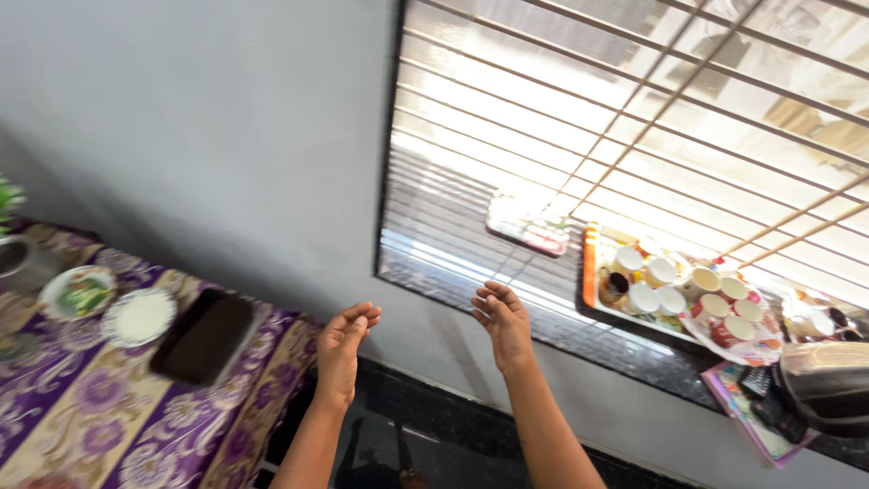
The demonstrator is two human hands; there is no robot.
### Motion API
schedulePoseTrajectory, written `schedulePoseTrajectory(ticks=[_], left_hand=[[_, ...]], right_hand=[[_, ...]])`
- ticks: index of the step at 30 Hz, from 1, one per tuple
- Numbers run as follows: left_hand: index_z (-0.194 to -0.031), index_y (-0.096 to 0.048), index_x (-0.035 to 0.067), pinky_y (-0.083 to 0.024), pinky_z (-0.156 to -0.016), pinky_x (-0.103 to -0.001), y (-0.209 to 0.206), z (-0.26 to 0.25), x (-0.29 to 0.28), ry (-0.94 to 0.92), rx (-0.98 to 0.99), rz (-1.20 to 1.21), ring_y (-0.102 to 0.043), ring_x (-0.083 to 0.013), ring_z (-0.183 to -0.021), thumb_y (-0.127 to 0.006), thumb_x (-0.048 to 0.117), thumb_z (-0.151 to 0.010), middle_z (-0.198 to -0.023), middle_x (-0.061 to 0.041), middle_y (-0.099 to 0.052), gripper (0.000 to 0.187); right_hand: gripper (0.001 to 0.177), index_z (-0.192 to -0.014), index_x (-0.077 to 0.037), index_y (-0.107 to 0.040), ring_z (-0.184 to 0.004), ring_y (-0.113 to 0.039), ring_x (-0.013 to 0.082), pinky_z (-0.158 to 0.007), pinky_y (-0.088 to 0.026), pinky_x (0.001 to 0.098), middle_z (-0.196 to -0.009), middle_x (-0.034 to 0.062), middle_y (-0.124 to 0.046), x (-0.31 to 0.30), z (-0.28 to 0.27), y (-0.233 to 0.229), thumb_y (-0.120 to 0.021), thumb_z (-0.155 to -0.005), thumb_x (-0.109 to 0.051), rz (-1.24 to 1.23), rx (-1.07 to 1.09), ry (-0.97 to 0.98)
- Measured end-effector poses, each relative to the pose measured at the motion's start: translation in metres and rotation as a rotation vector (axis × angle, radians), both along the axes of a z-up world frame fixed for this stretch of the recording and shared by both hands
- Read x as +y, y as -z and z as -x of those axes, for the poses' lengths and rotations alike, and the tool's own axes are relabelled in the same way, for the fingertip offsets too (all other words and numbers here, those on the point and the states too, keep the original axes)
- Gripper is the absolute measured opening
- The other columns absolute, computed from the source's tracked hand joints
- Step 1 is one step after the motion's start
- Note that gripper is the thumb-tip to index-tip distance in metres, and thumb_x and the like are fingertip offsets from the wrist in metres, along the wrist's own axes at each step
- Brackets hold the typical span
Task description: The person wipes a black rectangular tray with a red and white checkered cloth and places it on a table. They then wipe a clear glass tumbler and a floral-patterned rectangular tray, placing them on the table. Finally, the person picks up a silver electric kettle from a nearby counter.
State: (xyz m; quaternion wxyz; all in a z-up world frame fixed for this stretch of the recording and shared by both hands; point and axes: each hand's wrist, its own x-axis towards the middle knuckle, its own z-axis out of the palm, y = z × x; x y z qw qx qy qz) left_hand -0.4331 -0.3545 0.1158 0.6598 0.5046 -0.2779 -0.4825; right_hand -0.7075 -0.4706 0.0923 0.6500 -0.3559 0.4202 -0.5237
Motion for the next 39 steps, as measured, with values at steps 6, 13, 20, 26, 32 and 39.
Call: schedulePoseTrajectory(ticks=[6, 13, 20, 26, 32, 39], left_hand=[[-0.12, -0.07, 0.009, -0.051, -0.094, -0.029, -0.004, 0.07, -0.06, 0.044, 0.075, -0.115, -0.069, -0.0144, -0.109, -0.058, 0.016, -0.098, -0.118, -0.006, -0.076, 0.026], [-0.12, -0.069, 0.008, -0.05, -0.092, -0.028, 0.007, 0.083, -0.077, -0.019, 0.073, -0.191, -0.068, -0.0134, -0.109, -0.058, 0.016, -0.099, -0.119, -0.005, -0.074, 0.025], [-0.12, -0.068, 0.009, -0.051, -0.093, -0.029, 0.006, 0.08, -0.061, -0.069, 0.05, -0.263, -0.068, -0.0128, -0.108, -0.056, 0.016, -0.099, -0.119, -0.004, -0.075, 0.026], [-0.121, -0.067, 0.009, -0.053, -0.093, -0.031, -0.001, 0.073, -0.033, -0.146, 0.072, -0.318, -0.069, -0.015, -0.109, -0.055, 0.017, -0.098, -0.119, -0.006, -0.075, 0.027], [-0.122, -0.068, 0.008, -0.053, -0.096, -0.032, -0.004, 0.056, -0.005, -0.186, 0.071, -0.403, -0.069, -0.0161, -0.111, -0.055, 0.02, -0.098, -0.12, -0.006, -0.075, 0.03], [-0.127, -0.067, 0.01, -0.055, -0.096, -0.034, 0.011, 0.034, 0.028, -0.235, 0.128, -0.454, -0.07, -0.0179, -0.113, -0.051, 0.023, -0.1, -0.122, -0.007, -0.074, 0.033]], right_hand=[[0.035, -0.126, -0.012, -0.067, -0.109, -0.063, 0.0173, -0.09, -0.05, 0.0379, -0.121, 0.0033, -0.067, -0.106, 0.109, 0.066, -0.066, -0.091, -0.012, -0.156, 0.293, 0.098], [0.049, -0.128, -0.014, -0.066, -0.117, -0.057, 0.0324, -0.099, -0.049, 0.0487, -0.122, 0.0122, -0.063, -0.175, 0.13, 0.064, -0.078, -0.081, -0.024, 0.477, 1.463, 0.138], [0.041, -0.117, -0.019, -0.072, -0.114, -0.058, 0.0284, -0.092, -0.044, 0.055, -0.116, 0.0024, -0.068, -0.21, 0.121, 0.054, -0.079, -0.08, -0.036, 0.523, 1.838, 0.016], [0.015, -0.096, -0.018, -0.073, -0.105, -0.064, 0.027, -0.091, -0.049, 0.0506, -0.103, 0.0027, -0.069, -0.226, 0.124, 0.069, -0.073, -0.082, -0.024, 0.728, 1.827, -0.08], [0.02, -0.096, -0.008, -0.065, -0.095, -0.064, 0.0377, -0.079, -0.053, 0.0502, -0.099, 0.0164, -0.063, -0.205, 0.109, 0.063, -0.071, -0.078, -0.017, 0.801, 1.589, -0.103], [0.019, -0.1, -0.011, -0.069, -0.095, -0.067, 0.0375, -0.083, -0.055, 0.0498, -0.101, 0.0137, -0.067, -0.219, 0.099, 0.068, -0.068, -0.082, -0.015, 0.801, 1.701, -0.21]])
